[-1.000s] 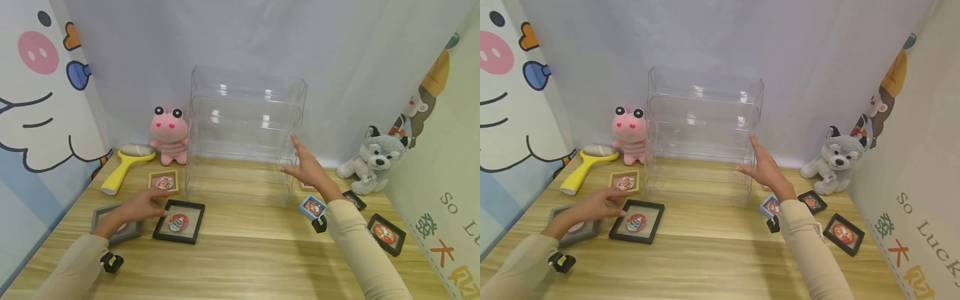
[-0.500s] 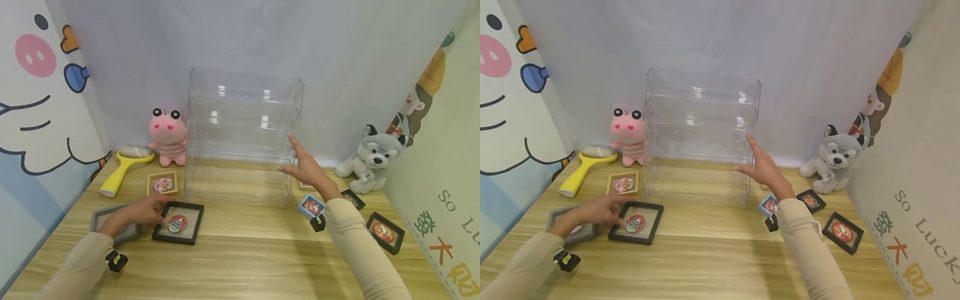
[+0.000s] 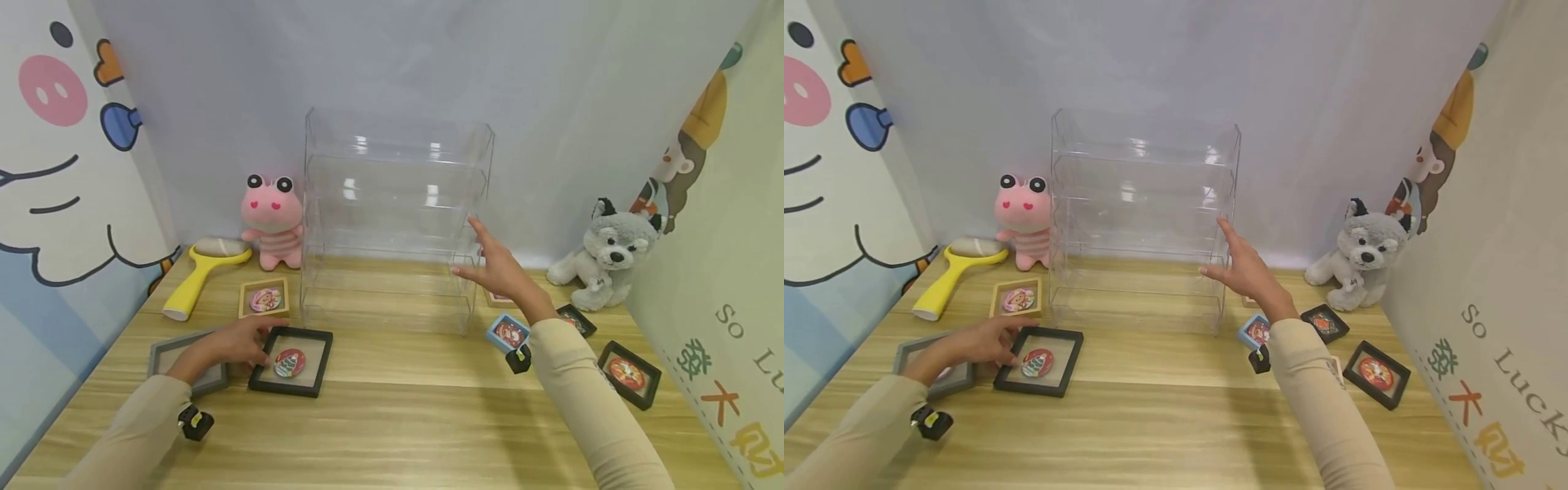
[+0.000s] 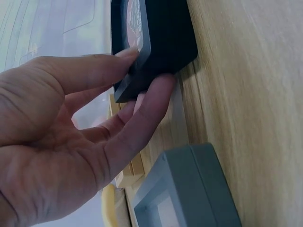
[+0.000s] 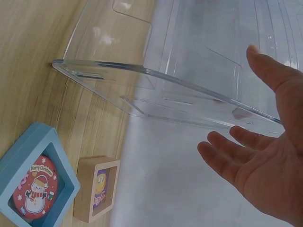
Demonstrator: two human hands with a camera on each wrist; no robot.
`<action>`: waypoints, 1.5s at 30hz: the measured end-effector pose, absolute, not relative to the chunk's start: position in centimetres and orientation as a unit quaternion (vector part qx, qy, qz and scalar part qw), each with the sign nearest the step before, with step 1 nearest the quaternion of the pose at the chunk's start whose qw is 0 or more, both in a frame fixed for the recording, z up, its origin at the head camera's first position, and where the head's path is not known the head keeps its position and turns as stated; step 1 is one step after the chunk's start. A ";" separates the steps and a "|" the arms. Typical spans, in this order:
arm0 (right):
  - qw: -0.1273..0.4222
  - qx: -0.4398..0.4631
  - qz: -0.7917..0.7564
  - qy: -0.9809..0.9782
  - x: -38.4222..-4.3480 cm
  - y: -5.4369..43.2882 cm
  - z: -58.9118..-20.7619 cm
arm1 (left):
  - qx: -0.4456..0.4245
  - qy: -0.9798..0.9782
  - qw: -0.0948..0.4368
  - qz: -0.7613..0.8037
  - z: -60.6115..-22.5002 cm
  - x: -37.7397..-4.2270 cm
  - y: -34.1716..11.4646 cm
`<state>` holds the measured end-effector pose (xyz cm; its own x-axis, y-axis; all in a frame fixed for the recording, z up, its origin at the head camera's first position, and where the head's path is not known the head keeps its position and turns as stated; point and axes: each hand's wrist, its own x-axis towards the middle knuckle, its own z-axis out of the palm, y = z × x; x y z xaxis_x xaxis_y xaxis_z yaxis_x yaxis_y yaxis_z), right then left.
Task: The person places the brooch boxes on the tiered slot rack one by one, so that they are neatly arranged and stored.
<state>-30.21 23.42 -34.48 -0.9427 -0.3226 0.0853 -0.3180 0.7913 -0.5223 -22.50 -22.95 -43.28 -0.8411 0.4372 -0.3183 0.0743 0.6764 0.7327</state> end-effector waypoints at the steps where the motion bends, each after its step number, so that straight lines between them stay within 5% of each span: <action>1: 0.004 -0.170 -0.275 0.946 -30.2 23.4 -34.5 | 0.138 0.884 0.241 0.375 -43.3 -22.5 -22.9; 45: 0.008 -0.166 -0.290 0.942 -30.2 23.4 -34.4 | 0.119 0.896 0.171 0.391 -41.8 -21.5 -22.9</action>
<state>-30.20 23.43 -34.44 -0.9448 -0.3177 0.0806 -0.3081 0.7766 -0.5495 -21.50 -22.89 -41.82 -0.9131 0.3476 -0.2129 0.0804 0.6657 0.7419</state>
